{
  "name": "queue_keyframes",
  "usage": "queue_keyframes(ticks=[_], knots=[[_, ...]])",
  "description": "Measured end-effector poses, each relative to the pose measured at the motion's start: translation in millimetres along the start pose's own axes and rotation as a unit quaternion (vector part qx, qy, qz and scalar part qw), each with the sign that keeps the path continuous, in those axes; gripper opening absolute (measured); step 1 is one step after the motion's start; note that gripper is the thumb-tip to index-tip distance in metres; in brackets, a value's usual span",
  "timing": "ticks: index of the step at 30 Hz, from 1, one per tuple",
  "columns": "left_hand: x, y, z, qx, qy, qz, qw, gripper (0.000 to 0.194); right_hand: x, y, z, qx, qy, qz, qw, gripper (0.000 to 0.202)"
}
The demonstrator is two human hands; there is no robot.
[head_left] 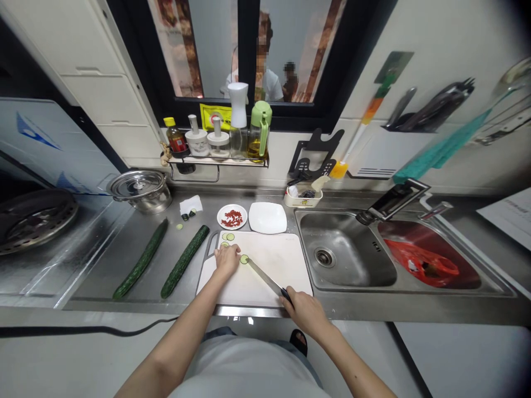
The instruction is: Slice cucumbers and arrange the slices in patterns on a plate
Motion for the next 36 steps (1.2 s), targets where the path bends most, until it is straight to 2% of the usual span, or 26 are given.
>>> queue_keyframes(ticks=[26,36], knots=[[0.4,0.0,3.0,0.017,0.016,0.001,1.000,0.015,0.3,-0.7,7.3,0.011,0.015,-0.017,1.000,0.028],[1.3,-1.4,3.8,0.010,0.012,-0.004,1.000,0.014,7.9,12.9,11.4,0.026,0.031,-0.038,0.998,0.030]])
Point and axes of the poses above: each hand's wrist, its own z-axis towards the middle knuckle, its own y-axis out of the back of the hand, x = y × z, the point moved 5 cm from there along z, towards the middle knuckle, and after that the axes turned 6 degrees about -x, right-handed, at the moved point
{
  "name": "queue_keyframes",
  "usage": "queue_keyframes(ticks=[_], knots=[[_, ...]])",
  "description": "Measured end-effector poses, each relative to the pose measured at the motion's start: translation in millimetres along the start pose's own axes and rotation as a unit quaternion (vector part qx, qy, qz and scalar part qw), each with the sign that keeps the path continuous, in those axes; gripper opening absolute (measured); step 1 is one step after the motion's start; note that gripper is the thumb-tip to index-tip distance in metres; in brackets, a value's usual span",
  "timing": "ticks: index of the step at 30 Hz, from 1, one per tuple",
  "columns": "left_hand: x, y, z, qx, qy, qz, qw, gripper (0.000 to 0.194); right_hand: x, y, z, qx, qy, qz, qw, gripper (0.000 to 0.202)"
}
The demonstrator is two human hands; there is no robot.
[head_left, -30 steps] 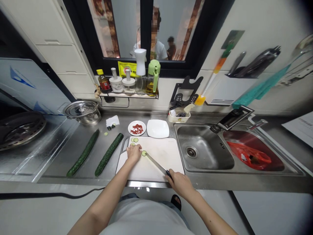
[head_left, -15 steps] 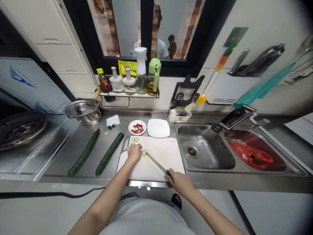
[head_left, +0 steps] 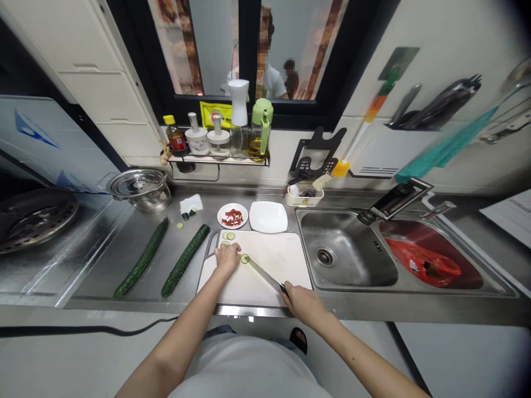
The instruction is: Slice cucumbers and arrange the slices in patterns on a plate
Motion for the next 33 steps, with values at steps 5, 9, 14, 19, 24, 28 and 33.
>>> queue_keyframes(ticks=[5,9,14,19,24,28,33], knots=[[-0.3,0.6,-0.4,0.006,0.005,-0.006,1.000,0.015,4.5,3.7,1.6,0.003,0.000,-0.002,1.000,0.030],[-1.1,2.2,-1.0,0.008,0.004,-0.004,1.000,0.016,6.5,6.1,1.9,0.002,-0.001,-0.001,1.000,0.029],[-1.3,2.6,-0.8,0.010,0.007,0.000,1.000,0.016,8.1,6.5,4.6,0.003,0.013,-0.012,1.000,0.031],[-0.2,1.1,-0.1,0.004,0.004,0.001,1.000,0.014,6.6,2.0,8.2,-0.001,0.009,-0.005,1.000,0.032],[0.8,-1.3,0.3,0.007,0.003,0.003,1.000,0.015,5.6,-0.6,7.0,-0.003,0.002,0.001,1.000,0.030],[0.9,-1.4,0.4,0.005,0.003,0.004,1.000,0.016,4.1,0.6,0.8,-0.002,-0.004,-0.008,1.000,0.030],[1.4,-2.2,1.5,0.012,0.004,-0.005,1.000,0.016,2.4,3.1,-6.6,0.014,-0.006,-0.015,1.000,0.030]])
Point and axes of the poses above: each hand's wrist, its own z-axis towards the middle knuckle, its own y-axis out of the back of the hand, x = y × z, the point moved 5 cm from there along z, towards the middle knuckle, and after that the axes turned 6 degrees about -x, right-handed, at the moved point
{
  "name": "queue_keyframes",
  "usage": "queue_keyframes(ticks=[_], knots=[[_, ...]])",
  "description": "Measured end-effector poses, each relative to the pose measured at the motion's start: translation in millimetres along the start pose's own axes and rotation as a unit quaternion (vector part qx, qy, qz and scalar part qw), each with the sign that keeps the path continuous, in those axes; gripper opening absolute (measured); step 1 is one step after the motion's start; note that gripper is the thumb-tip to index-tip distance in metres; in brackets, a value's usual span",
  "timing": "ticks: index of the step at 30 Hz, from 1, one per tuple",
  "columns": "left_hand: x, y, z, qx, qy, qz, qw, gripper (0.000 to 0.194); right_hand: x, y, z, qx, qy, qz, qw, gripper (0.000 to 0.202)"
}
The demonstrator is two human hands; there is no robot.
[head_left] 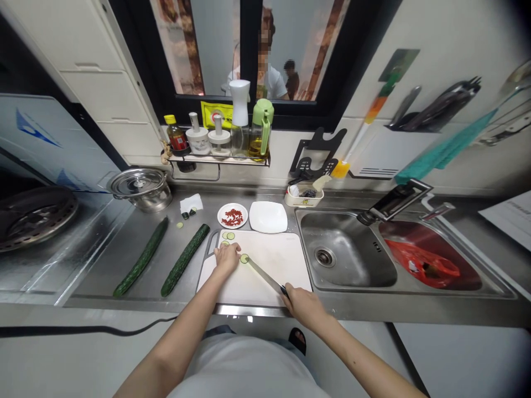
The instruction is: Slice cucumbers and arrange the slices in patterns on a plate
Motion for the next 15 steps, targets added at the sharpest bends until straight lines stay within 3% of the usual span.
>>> queue_keyframes(ticks=[15], knots=[[0.1,-0.7,1.0,-0.008,0.001,0.002,1.000,0.015,7.1,0.1,12.9,-0.006,0.011,-0.002,1.000,0.032]])
Point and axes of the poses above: each hand's wrist, its own z-axis towards the middle knuckle, its own y-axis out of the back of the hand, x = y × z, the point moved 5 cm from there along z, towards the middle knuckle, and after that the axes turned 6 degrees about -x, right-handed, at the moved point
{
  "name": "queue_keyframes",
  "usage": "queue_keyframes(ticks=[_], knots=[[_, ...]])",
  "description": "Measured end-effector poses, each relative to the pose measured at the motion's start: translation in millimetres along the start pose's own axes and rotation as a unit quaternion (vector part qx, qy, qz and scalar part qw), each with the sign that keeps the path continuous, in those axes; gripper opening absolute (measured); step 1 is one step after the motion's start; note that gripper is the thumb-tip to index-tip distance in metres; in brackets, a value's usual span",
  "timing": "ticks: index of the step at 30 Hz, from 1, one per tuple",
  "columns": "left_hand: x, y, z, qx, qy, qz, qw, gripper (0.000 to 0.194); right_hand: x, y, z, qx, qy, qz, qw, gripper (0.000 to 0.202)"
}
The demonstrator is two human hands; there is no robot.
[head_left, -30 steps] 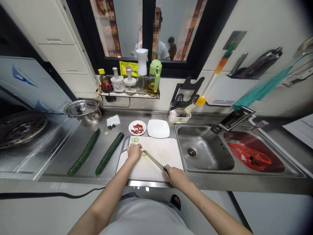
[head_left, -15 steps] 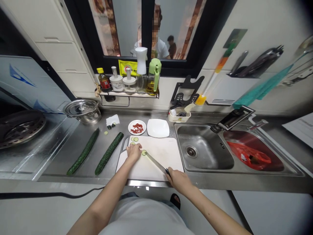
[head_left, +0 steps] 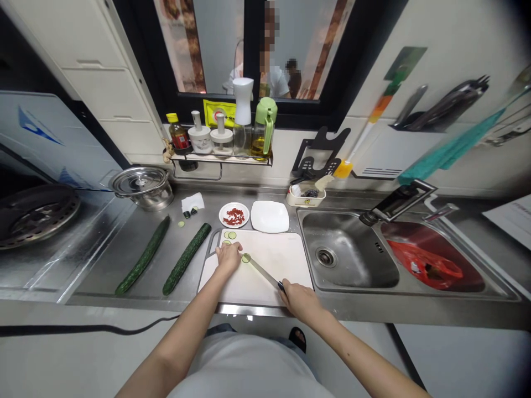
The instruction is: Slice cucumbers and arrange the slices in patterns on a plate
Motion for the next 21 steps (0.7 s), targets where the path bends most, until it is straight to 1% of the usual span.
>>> queue_keyframes(ticks=[7,10,14,21], knots=[[-1.0,1.6,-1.0,0.012,0.006,0.007,1.000,0.015,0.5,-1.4,3.8,-0.008,0.001,0.004,1.000,0.031],[-1.5,2.1,-1.2,0.011,0.005,0.015,1.000,0.016,0.6,-0.3,4.6,-0.023,0.010,-0.006,1.000,0.031],[-1.8,2.3,-0.8,0.009,0.001,0.021,1.000,0.017,-1.4,4.0,6.2,-0.042,0.013,-0.024,0.999,0.031],[-2.2,3.2,-1.2,0.007,0.002,0.021,1.000,0.017,-1.1,15.4,7.7,-0.033,0.027,-0.054,0.998,0.032]])
Point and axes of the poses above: each hand's wrist, its own z-axis towards the middle knuckle, its own y-axis out of the back of the hand, x = y × z, the point moved 5 cm from there along z, towards the middle knuckle, and after that the axes turned 6 degrees about -x, right-handed, at the moved point
